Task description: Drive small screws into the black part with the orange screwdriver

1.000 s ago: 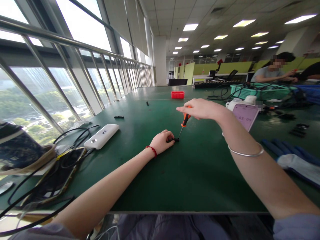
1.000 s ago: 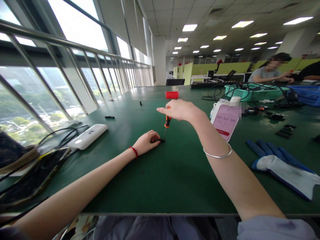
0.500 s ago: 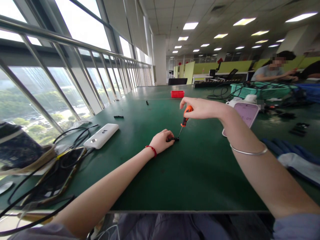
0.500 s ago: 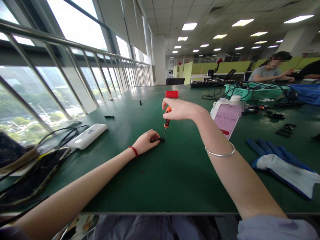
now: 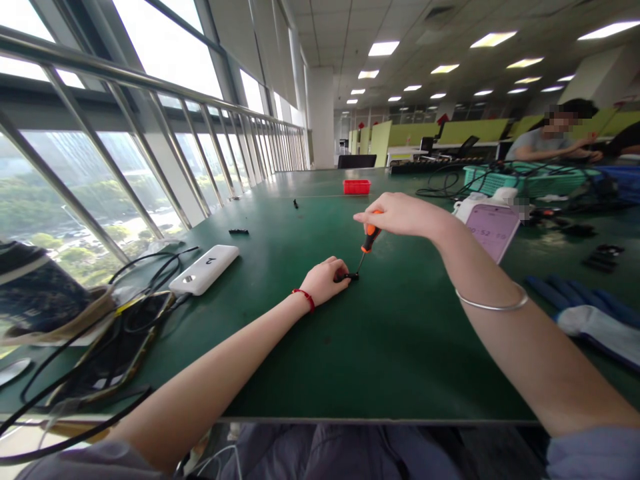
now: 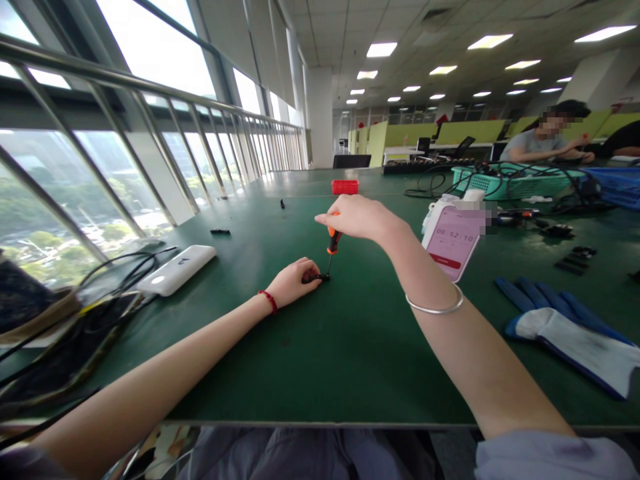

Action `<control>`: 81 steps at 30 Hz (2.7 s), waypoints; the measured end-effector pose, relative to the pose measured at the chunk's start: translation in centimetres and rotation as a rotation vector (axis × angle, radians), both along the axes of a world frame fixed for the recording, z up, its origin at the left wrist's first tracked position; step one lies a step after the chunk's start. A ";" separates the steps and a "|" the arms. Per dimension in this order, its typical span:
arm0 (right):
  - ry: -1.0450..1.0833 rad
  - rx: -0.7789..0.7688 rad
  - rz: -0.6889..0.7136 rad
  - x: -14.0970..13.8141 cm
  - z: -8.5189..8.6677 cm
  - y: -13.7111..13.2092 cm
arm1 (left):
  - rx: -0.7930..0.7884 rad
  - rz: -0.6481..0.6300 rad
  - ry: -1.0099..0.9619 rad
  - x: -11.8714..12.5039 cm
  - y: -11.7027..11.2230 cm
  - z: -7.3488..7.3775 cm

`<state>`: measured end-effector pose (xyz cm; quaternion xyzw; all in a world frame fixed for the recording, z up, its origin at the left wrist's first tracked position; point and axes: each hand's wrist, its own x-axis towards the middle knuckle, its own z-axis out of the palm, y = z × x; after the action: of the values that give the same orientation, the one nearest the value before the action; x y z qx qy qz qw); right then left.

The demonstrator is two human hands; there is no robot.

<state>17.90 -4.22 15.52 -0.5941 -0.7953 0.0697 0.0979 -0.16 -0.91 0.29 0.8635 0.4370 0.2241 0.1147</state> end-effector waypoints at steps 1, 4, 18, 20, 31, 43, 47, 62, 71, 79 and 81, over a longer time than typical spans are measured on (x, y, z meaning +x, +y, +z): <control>-0.005 0.017 0.013 0.0 0.0 0.0 | -0.001 0.000 -0.001 0.0 0.0 0.0; 0.008 0.011 0.042 0.0 0.0 0.1 | 0.002 -0.004 0.003 0.0 0.1 0.0; -0.032 -0.055 -0.040 0.5 0.1 0.3 | -0.001 0.001 0.014 0.0 0.0 0.0; -0.008 -0.020 0.023 0.4 0.1 0.3 | -0.002 0.000 0.013 0.0 0.0 0.0; 0.028 0.032 -0.004 0.4 -0.1 0.6 | 0.007 -0.007 0.007 -0.1 0.0 -0.1; 0.139 0.124 0.018 0.2 -0.3 0.6 | 0.019 -0.023 0.001 0.0 0.1 -0.2; 0.222 0.240 0.028 0.0 -0.6 0.8 | 0.019 -0.017 0.005 0.0 0.1 -0.1; 0.180 0.204 0.031 -1.1 -1.4 1.0 | 0.018 -0.018 0.004 0.0 0.0 -0.1; 0.163 0.252 0.069 -1.3 -1.8 1.2 | 0.028 -0.020 0.008 0.0 0.0 -0.1; 0.138 0.280 0.070 -1.5 -1.7 0.6 | 0.022 -0.019 -0.006 0.0 0.0 -0.1; 0.136 0.263 0.079 -1.6 -1.7 0.6 | 0.017 -0.016 -0.008 0.0 0.0 -0.1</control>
<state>16.29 -3.62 13.84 -0.5385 -0.8118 0.0087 0.2255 -0.12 -0.92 0.20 0.8671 0.4275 0.2303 0.1107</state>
